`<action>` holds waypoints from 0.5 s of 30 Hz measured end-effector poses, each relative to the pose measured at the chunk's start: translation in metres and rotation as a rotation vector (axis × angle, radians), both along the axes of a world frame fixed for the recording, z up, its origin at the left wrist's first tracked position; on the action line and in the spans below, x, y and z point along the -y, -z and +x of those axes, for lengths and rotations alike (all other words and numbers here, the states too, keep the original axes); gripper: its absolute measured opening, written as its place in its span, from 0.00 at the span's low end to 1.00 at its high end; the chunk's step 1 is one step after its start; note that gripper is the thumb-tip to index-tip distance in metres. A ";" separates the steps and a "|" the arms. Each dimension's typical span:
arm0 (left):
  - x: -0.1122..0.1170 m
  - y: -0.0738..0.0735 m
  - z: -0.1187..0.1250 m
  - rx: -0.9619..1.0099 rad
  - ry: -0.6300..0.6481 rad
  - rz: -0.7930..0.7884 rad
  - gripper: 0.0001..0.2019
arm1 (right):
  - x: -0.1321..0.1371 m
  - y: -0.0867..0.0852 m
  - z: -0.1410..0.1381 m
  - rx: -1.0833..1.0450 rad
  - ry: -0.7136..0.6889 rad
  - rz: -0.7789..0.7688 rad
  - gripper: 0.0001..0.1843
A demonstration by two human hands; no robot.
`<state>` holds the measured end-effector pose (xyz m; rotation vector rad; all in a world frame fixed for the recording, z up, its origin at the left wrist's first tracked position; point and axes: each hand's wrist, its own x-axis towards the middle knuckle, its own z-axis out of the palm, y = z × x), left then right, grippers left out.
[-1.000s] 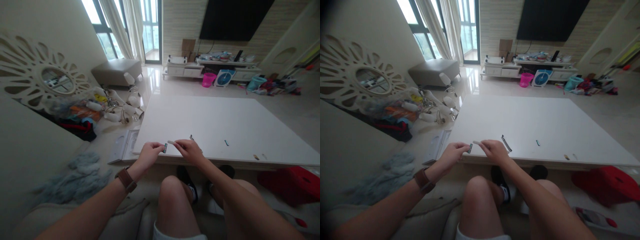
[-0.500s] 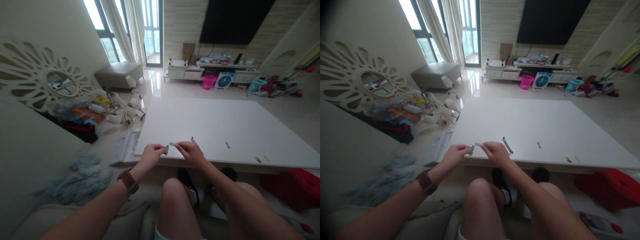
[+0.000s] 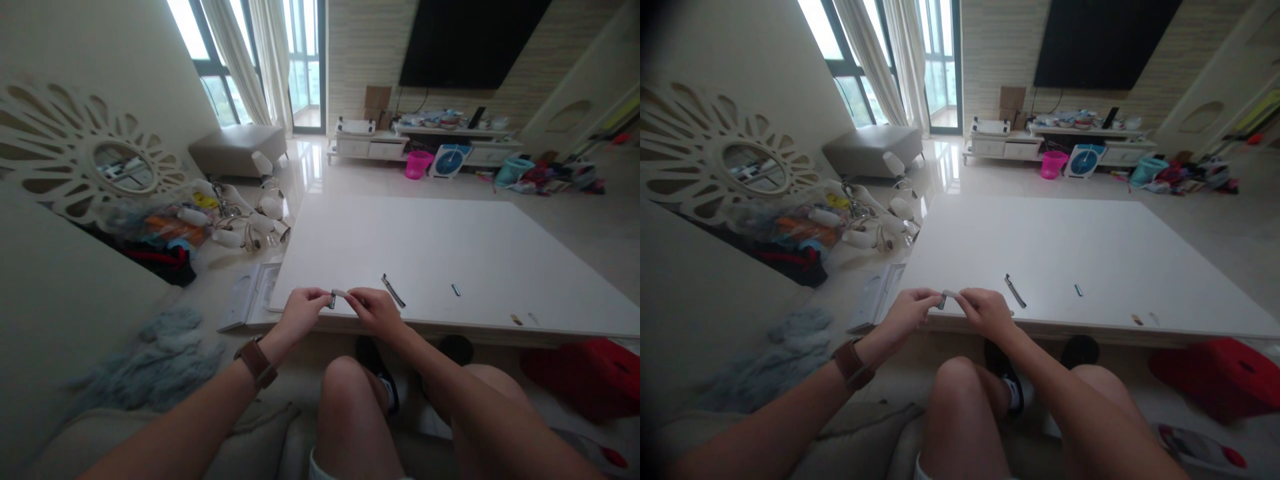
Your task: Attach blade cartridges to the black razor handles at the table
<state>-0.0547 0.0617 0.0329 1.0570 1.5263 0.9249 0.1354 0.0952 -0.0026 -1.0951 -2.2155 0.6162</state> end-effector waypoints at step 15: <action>0.001 0.002 0.001 0.021 0.028 -0.007 0.12 | 0.001 0.000 -0.001 -0.034 0.017 -0.022 0.19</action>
